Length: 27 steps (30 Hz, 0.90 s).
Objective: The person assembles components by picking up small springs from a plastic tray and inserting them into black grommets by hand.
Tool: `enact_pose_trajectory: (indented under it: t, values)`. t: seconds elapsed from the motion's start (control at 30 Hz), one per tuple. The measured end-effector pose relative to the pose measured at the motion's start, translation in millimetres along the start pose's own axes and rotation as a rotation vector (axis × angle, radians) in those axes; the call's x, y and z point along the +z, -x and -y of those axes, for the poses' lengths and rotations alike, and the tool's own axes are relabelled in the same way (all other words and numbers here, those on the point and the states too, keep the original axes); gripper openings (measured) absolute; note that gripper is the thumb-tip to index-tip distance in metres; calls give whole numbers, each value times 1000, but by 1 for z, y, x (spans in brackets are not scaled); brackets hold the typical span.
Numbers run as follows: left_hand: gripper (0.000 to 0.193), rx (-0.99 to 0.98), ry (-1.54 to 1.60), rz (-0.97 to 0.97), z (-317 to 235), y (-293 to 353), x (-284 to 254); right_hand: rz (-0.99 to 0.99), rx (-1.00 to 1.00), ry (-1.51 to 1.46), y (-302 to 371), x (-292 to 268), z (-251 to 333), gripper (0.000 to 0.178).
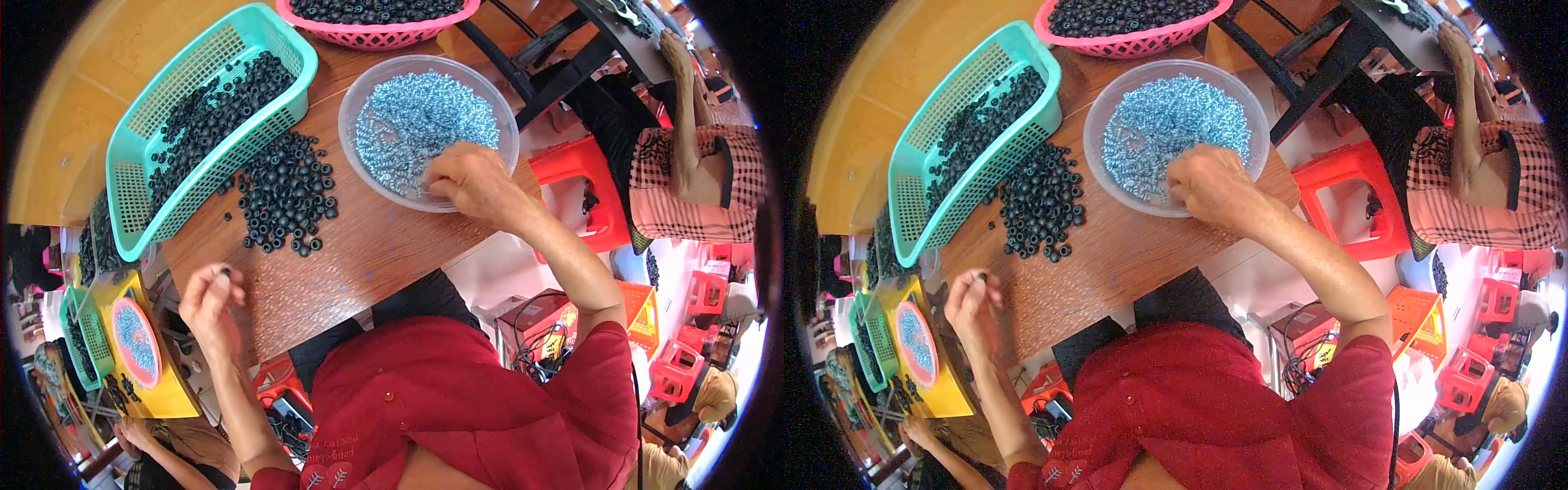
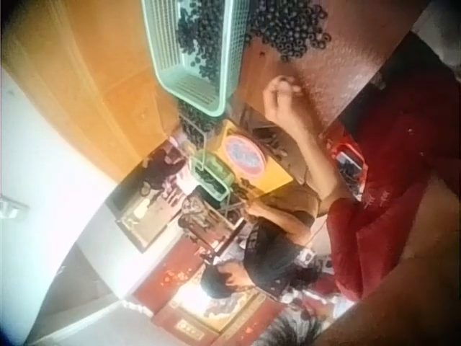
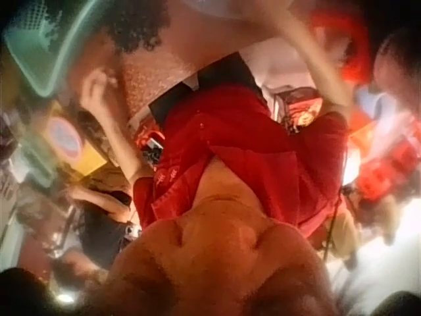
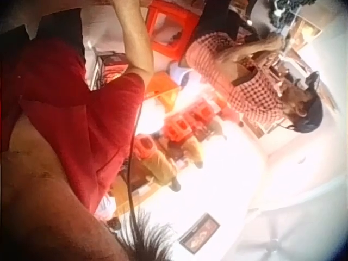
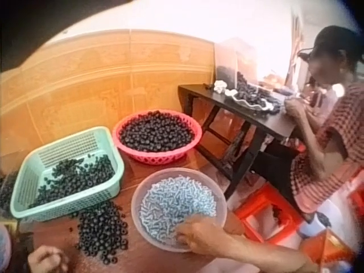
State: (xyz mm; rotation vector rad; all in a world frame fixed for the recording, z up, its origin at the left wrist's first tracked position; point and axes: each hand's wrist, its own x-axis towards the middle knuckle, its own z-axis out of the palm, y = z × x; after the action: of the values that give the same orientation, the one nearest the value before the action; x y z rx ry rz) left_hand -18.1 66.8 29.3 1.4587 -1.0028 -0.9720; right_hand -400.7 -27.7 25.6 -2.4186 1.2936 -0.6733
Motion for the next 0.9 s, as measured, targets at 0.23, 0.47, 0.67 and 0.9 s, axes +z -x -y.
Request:
enact_pose_trajectory:
  t: [0.23, 0.47, 0.67, 0.9]
  values:
    - [29, -517, 778, 353, -2, 50, 65, 247, 301, 90, -17, 4, 20, 22]
    - [34, -660, 784, 434, -9, 46, 93, 256, 217, 172, -13, 9, 12, 20]
    - [31, -631, 748, 447, -13, 46, 99, 224, 195, 201, -11, 13, 8, 17]
    - [31, -599, 793, 440, -11, 45, 106, -39, 126, -173, -7, -5, 39, 12]
